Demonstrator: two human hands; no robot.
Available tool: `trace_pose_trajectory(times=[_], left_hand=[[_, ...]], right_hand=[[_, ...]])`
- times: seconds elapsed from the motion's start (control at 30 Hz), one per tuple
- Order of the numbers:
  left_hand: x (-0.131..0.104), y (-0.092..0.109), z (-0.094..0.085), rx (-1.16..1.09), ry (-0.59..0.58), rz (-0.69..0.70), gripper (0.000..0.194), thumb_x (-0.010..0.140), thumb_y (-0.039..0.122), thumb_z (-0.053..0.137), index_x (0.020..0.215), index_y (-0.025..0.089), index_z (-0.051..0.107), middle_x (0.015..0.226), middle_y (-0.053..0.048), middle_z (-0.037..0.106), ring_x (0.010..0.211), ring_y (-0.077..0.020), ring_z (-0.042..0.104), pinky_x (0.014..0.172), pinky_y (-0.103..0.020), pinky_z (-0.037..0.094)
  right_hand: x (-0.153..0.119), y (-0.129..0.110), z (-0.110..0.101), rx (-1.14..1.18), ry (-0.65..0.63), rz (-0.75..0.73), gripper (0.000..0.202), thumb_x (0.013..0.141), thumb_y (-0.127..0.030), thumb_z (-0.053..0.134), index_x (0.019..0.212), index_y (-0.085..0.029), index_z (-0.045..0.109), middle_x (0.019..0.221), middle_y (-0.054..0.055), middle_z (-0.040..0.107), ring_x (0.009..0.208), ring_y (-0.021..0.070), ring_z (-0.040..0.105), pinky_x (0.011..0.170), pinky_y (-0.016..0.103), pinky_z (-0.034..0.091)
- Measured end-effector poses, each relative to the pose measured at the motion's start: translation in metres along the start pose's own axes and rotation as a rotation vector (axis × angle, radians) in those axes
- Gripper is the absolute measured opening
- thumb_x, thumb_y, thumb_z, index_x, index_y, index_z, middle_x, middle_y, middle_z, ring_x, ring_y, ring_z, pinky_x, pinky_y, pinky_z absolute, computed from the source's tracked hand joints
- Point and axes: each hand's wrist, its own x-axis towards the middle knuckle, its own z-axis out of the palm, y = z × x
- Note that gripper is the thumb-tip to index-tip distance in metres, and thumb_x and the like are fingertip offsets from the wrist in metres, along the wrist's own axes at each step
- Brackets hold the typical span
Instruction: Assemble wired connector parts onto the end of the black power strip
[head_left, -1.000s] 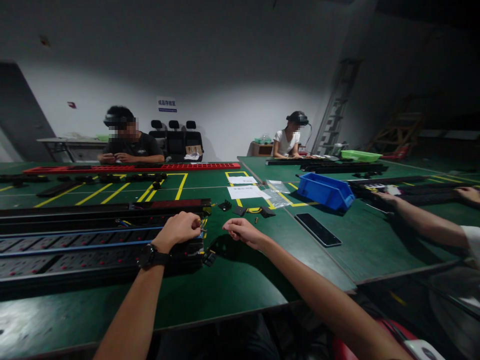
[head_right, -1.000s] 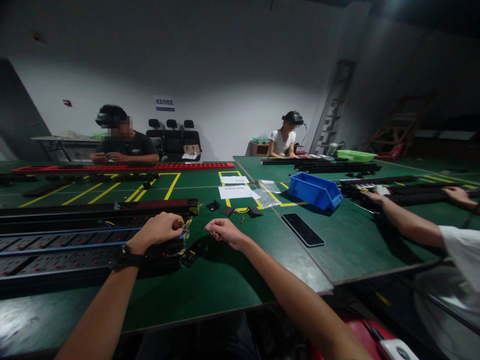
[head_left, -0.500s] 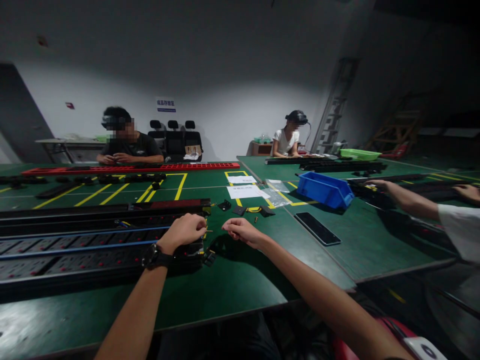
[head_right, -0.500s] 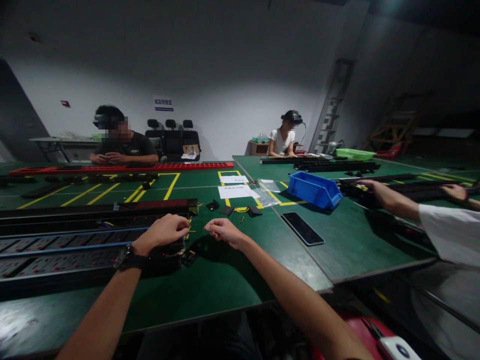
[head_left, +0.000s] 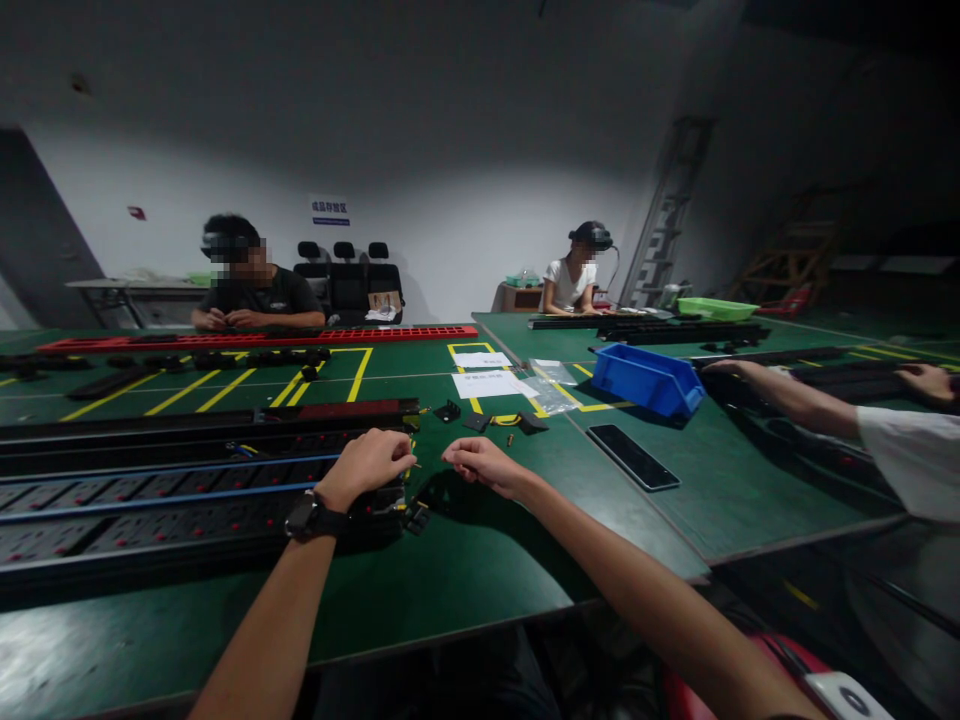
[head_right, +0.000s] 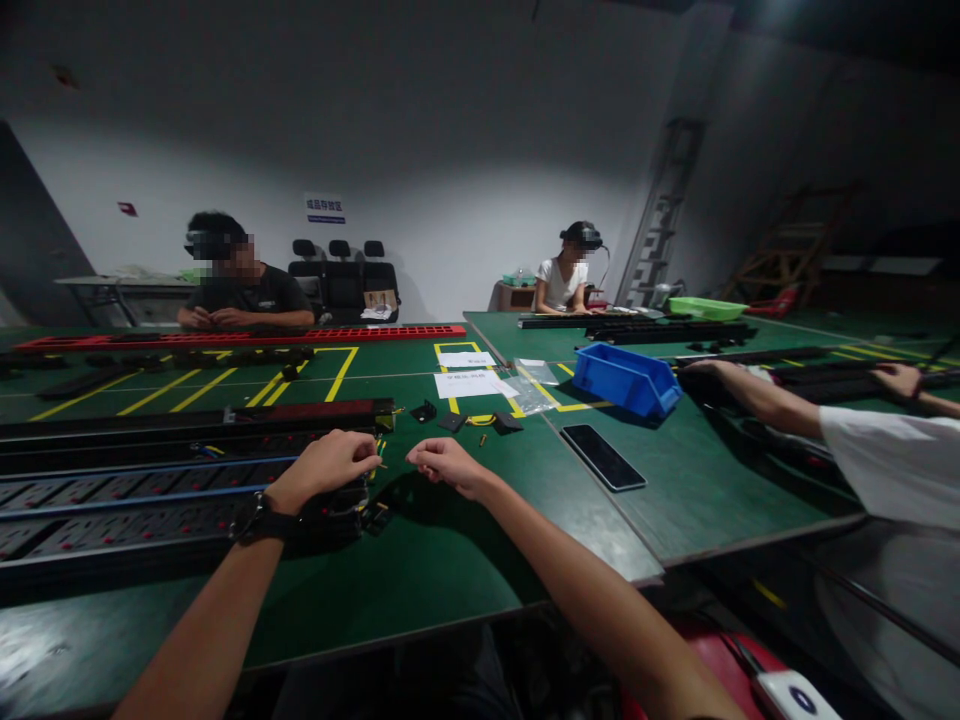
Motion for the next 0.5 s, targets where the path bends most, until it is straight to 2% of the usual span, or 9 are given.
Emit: trace_pose_trajectory(times=[0.17,0.23,0.3,0.37,0.43,0.5], left_hand=[[-0.002,0.003,-0.003,0.0,0.003,0.011,0.03,0.088,0.048,0.055,0.089,0.024,0.074,0.096,-0.005,0.077,0.082,-0.0201,0.067,0.065,-0.029,0.038],[-0.003,0.004,-0.004,-0.008,0.006,0.011,0.03,0.087,0.047,0.056,0.09,0.025,0.075,0.098,-0.006,0.077,0.084,-0.0206,0.067,0.065,-0.029,0.039],[-0.003,0.004,-0.005,-0.017,0.005,0.011,0.03,0.086,0.047,0.057,0.09,0.025,0.076,0.098,-0.006,0.077,0.085,-0.0213,0.067,0.066,-0.029,0.04],[-0.002,0.004,-0.005,-0.029,0.004,0.008,0.03,0.085,0.047,0.057,0.089,0.025,0.077,0.098,-0.006,0.077,0.086,-0.0216,0.067,0.066,-0.03,0.041],[-0.001,0.003,-0.004,-0.047,0.003,0.005,0.03,0.084,0.047,0.058,0.089,0.025,0.077,0.098,-0.006,0.077,0.086,-0.0216,0.068,0.066,-0.03,0.041],[0.0,0.001,-0.003,-0.061,0.005,0.002,0.029,0.083,0.046,0.058,0.089,0.025,0.077,0.098,-0.006,0.077,0.086,-0.0214,0.068,0.066,-0.029,0.042]], right_hand=[[0.004,0.001,-0.003,-0.042,-0.004,-0.011,0.032,0.076,-0.046,0.076,0.088,-0.017,0.07,0.064,-0.005,0.053,0.051,0.0068,0.042,0.048,0.02,0.029],[0.006,-0.002,-0.012,-0.159,0.054,-0.038,0.028,0.079,-0.044,0.072,0.087,-0.017,0.07,0.065,-0.004,0.056,0.053,0.0087,0.045,0.05,0.021,0.032],[0.006,-0.007,-0.026,-0.4,0.205,-0.09,0.021,0.083,-0.038,0.067,0.083,-0.017,0.07,0.071,0.0,0.063,0.06,0.0119,0.052,0.056,0.023,0.037],[0.002,-0.014,-0.043,-0.737,0.44,-0.102,0.014,0.085,-0.03,0.064,0.083,-0.018,0.071,0.081,0.005,0.07,0.074,0.0167,0.061,0.065,0.025,0.042],[-0.005,-0.021,-0.062,-1.018,0.649,-0.003,0.018,0.089,-0.029,0.06,0.097,-0.022,0.074,0.095,0.007,0.074,0.086,0.0217,0.066,0.072,0.029,0.045],[-0.013,-0.026,-0.079,-1.157,0.752,0.096,0.024,0.093,-0.029,0.054,0.108,-0.024,0.072,0.106,0.009,0.074,0.094,0.025,0.067,0.077,0.032,0.047]])
